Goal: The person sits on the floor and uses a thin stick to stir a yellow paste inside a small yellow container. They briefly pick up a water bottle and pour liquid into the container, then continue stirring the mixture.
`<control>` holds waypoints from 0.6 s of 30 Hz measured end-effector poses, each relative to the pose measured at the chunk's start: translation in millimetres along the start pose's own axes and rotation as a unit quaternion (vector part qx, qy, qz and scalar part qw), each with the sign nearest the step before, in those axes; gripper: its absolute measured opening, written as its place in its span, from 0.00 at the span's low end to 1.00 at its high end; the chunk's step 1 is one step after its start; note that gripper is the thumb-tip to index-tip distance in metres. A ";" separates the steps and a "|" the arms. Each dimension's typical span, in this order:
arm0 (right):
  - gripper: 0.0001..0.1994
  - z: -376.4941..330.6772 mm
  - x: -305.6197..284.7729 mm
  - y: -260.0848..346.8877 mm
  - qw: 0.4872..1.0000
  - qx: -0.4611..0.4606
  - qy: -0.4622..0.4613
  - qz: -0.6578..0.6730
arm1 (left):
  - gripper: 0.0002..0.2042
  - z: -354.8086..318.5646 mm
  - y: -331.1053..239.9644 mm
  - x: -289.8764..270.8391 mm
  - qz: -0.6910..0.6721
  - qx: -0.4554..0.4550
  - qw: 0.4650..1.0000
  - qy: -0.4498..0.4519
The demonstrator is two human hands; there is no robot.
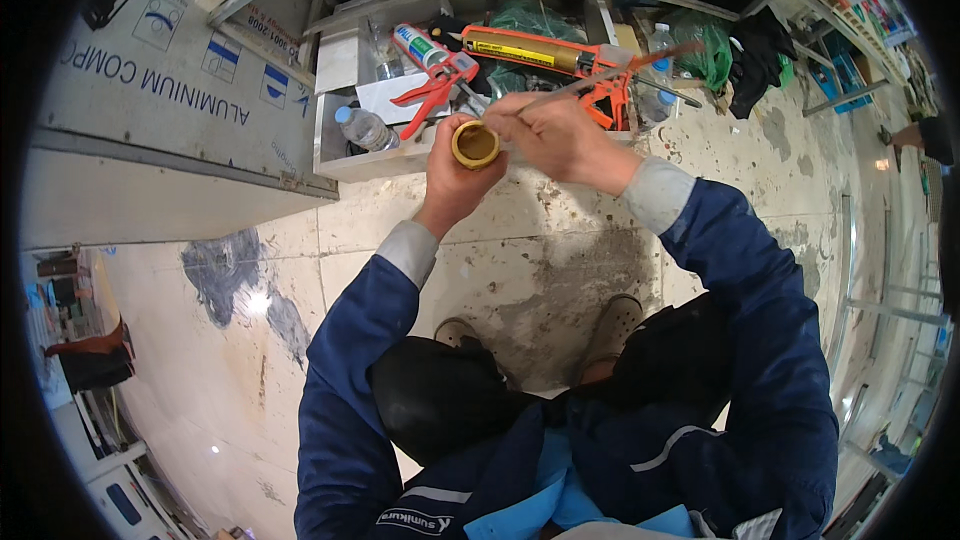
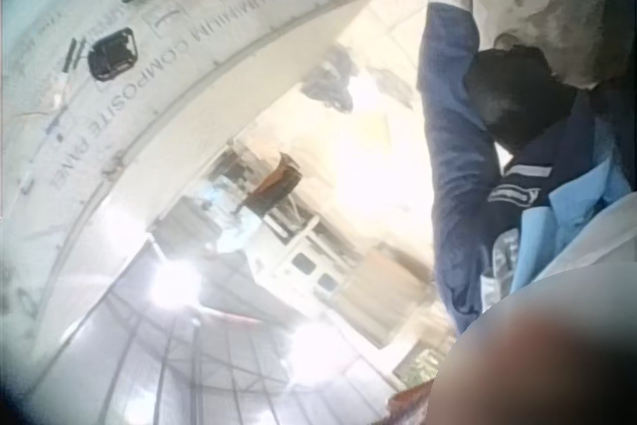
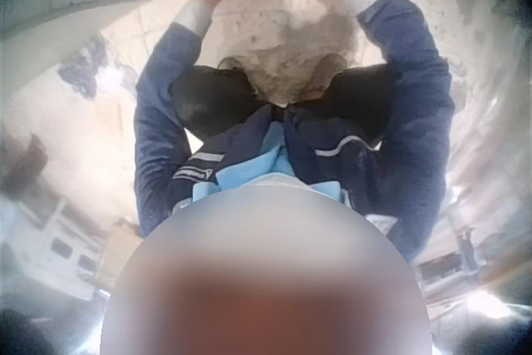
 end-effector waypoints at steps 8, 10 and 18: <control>0.18 -5.0 15.8 -16.4 0.974 0.082 -0.041 0.208 | 0.27 -0.3 -14.0 -5.5 0.025 0.020 0.999 -0.004; 0.19 -1.5 13.1 -16.5 0.968 0.078 -0.040 0.236 | 0.28 -2.1 -16.8 -6.6 0.049 0.034 0.998 -0.004; 0.18 7.4 8.4 -22.8 0.936 0.169 0.005 0.309 | 0.30 -5.3 -17.4 -4.8 0.083 0.053 0.995 0.008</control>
Point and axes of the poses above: each hand's wrist, its own z-axis towards the middle knuckle, its own x-axis out of the palm, y = z × x, the point moved 2 cm from there along z, towards the middle knuckle, and after that the axes turned 2 degrees about -z, right-handed, at the moved point
